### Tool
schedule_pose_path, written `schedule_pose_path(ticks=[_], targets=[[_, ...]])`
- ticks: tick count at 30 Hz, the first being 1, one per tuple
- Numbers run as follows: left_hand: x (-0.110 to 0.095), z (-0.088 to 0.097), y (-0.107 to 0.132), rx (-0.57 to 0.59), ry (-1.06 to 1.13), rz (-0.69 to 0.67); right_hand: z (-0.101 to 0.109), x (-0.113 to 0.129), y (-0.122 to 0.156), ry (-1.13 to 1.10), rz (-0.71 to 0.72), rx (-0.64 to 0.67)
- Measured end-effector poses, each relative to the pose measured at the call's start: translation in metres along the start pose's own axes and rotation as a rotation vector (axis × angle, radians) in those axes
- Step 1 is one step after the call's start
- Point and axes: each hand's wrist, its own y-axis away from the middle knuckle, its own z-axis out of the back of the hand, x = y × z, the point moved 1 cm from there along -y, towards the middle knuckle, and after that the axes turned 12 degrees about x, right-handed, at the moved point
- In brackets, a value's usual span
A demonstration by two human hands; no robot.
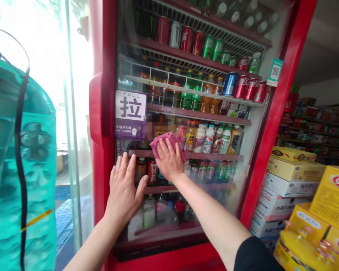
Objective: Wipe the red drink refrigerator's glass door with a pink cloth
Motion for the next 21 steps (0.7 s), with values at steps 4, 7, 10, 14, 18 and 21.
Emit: schedule_pose_path(ticks=[4,7,10,14,18,21], targets=[[0.003,0.009,0.008,0.000,-0.018,-0.005,-0.010,0.016,0.019,0.058,0.462,0.177],[0.007,0.018,0.012,-0.016,-0.020,-0.010,-0.004,-0.001,0.028,0.092,0.571,0.202],[0.013,0.027,0.013,-0.025,-0.026,-0.004,0.012,-0.030,0.017,0.114,0.291,0.066],[0.022,0.035,0.011,-0.053,-0.035,0.014,0.042,-0.052,-0.029,0.114,-0.233,-0.131],[0.028,0.038,0.011,-0.093,-0.032,0.006,0.071,-0.043,-0.095,0.096,-0.432,-0.171],[0.031,0.039,0.014,-0.095,-0.036,-0.002,0.087,-0.024,-0.145,0.074,-0.340,-0.141]])
